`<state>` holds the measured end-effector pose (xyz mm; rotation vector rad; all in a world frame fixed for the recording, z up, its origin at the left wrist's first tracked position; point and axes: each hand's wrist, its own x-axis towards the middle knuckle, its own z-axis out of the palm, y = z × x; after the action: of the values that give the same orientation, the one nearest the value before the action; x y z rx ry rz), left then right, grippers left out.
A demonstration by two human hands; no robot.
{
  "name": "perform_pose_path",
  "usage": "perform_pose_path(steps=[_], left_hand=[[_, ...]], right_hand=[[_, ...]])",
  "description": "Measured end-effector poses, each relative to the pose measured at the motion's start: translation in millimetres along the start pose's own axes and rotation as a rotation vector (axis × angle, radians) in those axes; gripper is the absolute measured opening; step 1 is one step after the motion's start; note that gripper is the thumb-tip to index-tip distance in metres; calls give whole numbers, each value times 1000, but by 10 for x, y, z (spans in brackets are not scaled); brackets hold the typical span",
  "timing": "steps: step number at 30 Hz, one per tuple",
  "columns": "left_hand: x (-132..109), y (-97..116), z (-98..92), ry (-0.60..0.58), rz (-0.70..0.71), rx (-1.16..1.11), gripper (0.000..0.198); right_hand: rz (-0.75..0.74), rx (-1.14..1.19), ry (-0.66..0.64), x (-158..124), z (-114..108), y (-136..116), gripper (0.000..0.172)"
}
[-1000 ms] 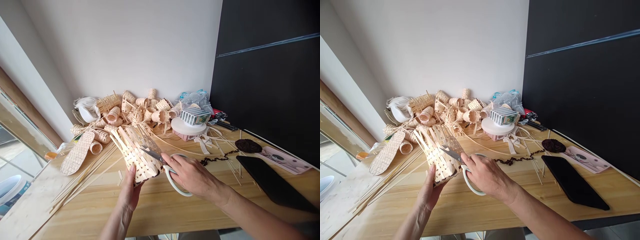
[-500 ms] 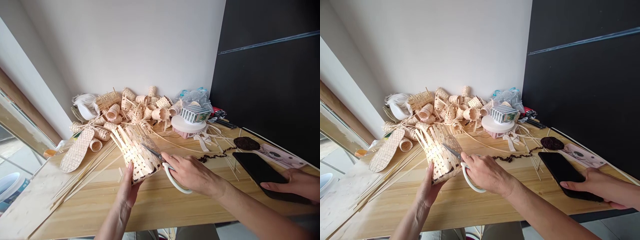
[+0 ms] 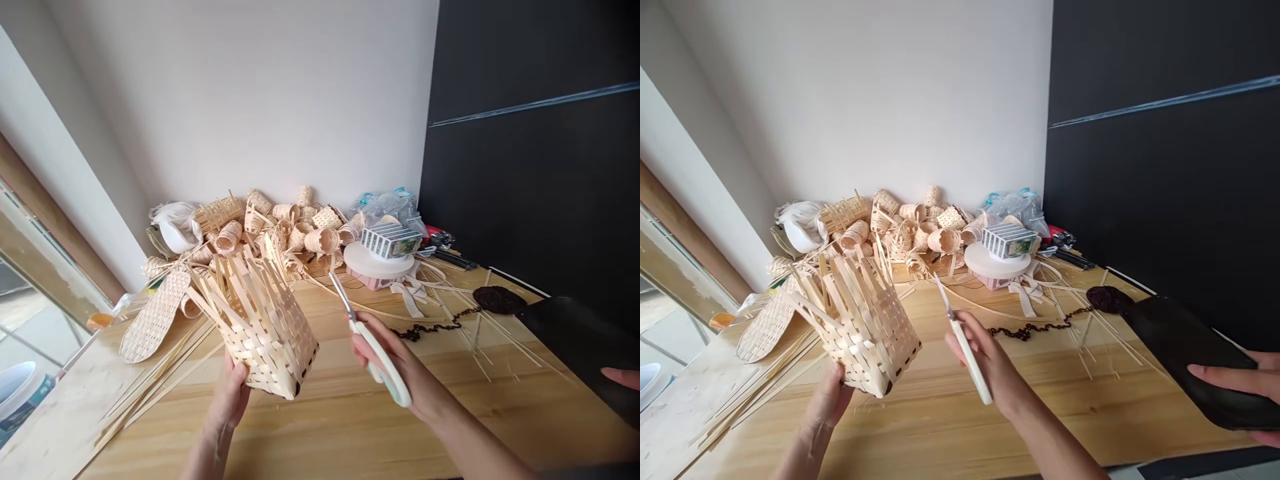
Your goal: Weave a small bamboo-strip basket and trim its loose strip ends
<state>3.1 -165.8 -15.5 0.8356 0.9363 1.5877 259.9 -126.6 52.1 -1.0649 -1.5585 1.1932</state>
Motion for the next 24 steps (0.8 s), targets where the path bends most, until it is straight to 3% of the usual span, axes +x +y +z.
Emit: perform_pose_path(steps=[4,8,15,19,24], left_hand=[[23,10,-9,-18,121,263,109],[24,11,-25,-36,291,525,114],[24,-66,-70,-130,346,693,120],[-16,-6,-29,-102,381,670,109],[-77,205,52,5,344,572,102]], right_hand=[[169,381,-94,72,187,36,49],[196,477,-62,125,262,33,50],[141,554,73,133,333,124,45],[120,476,49,113,215,173,42],[24,26,1,-3,-59,183,42]])
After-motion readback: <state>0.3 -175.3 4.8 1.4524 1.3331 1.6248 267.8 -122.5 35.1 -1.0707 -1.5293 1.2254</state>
